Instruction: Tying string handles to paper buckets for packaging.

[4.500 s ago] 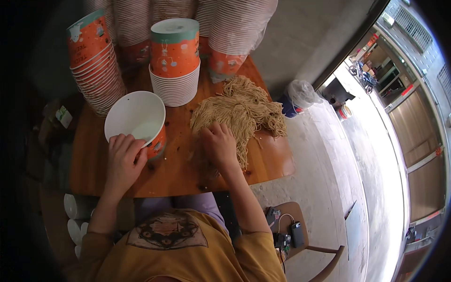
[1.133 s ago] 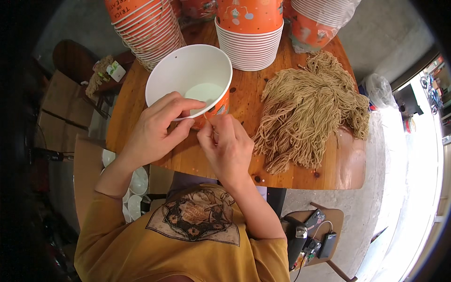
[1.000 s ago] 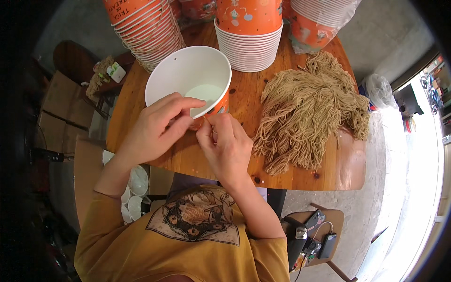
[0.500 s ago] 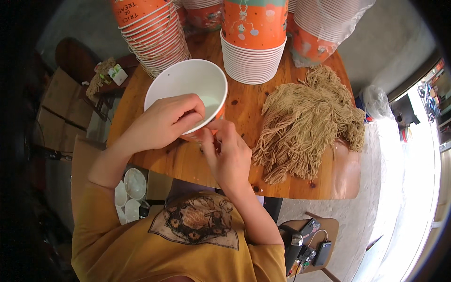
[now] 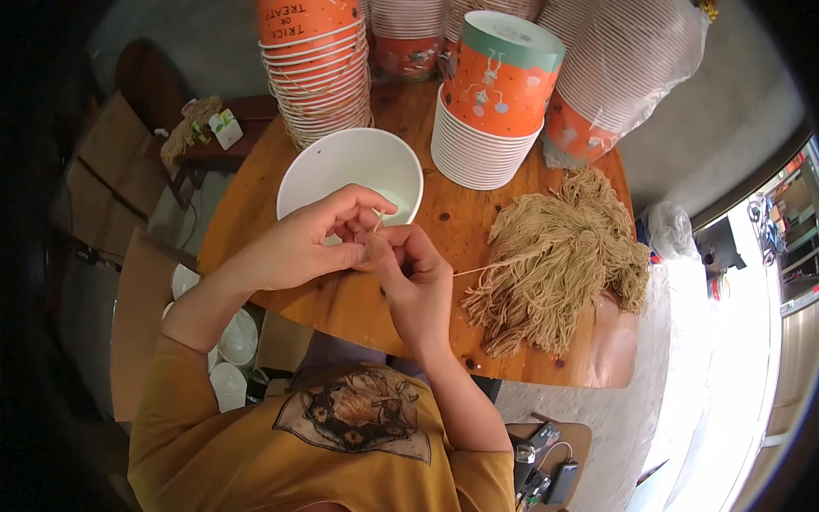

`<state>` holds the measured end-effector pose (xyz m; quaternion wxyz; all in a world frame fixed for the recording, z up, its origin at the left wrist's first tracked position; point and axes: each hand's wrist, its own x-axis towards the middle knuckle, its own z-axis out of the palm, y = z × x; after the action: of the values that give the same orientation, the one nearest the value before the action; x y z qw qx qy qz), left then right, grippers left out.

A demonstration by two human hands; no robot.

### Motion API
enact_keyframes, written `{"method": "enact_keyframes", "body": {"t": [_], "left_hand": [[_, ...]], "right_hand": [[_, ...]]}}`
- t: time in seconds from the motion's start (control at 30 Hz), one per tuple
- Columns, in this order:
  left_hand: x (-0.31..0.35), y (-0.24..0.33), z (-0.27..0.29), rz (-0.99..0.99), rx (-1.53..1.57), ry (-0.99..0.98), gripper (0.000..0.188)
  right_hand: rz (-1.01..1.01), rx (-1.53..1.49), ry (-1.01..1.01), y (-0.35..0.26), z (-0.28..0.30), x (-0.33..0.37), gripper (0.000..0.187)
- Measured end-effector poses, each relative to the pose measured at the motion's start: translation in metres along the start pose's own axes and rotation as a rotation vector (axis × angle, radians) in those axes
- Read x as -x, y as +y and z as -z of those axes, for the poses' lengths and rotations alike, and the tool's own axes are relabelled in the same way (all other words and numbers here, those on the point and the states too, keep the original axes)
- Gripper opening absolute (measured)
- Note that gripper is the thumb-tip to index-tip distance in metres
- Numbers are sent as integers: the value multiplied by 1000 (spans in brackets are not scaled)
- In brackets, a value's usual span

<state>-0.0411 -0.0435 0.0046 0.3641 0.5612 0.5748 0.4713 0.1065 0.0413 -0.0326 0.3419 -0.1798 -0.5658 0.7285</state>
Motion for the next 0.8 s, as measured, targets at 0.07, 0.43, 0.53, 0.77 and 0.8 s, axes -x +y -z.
{"method": "enact_keyframes", "body": {"t": [0.07, 0.43, 0.53, 0.77, 0.8], "left_hand": [[4, 3, 6, 79, 52, 13, 34], [20, -2, 28, 308, 204, 147, 14], [16, -7, 28, 277, 206, 55, 12], [12, -13, 28, 234, 495, -51, 14], [13, -13, 26, 219, 494, -17, 14]], "right_hand": [[-13, -36, -36, 3, -7, -2, 7], [68, 487, -296, -12, -18, -2, 18], [128, 833, -550, -52, -18, -9, 18], [-298, 218, -775, -66, -13, -48, 9], [-279, 212, -782, -65, -17, -52, 11]]}}
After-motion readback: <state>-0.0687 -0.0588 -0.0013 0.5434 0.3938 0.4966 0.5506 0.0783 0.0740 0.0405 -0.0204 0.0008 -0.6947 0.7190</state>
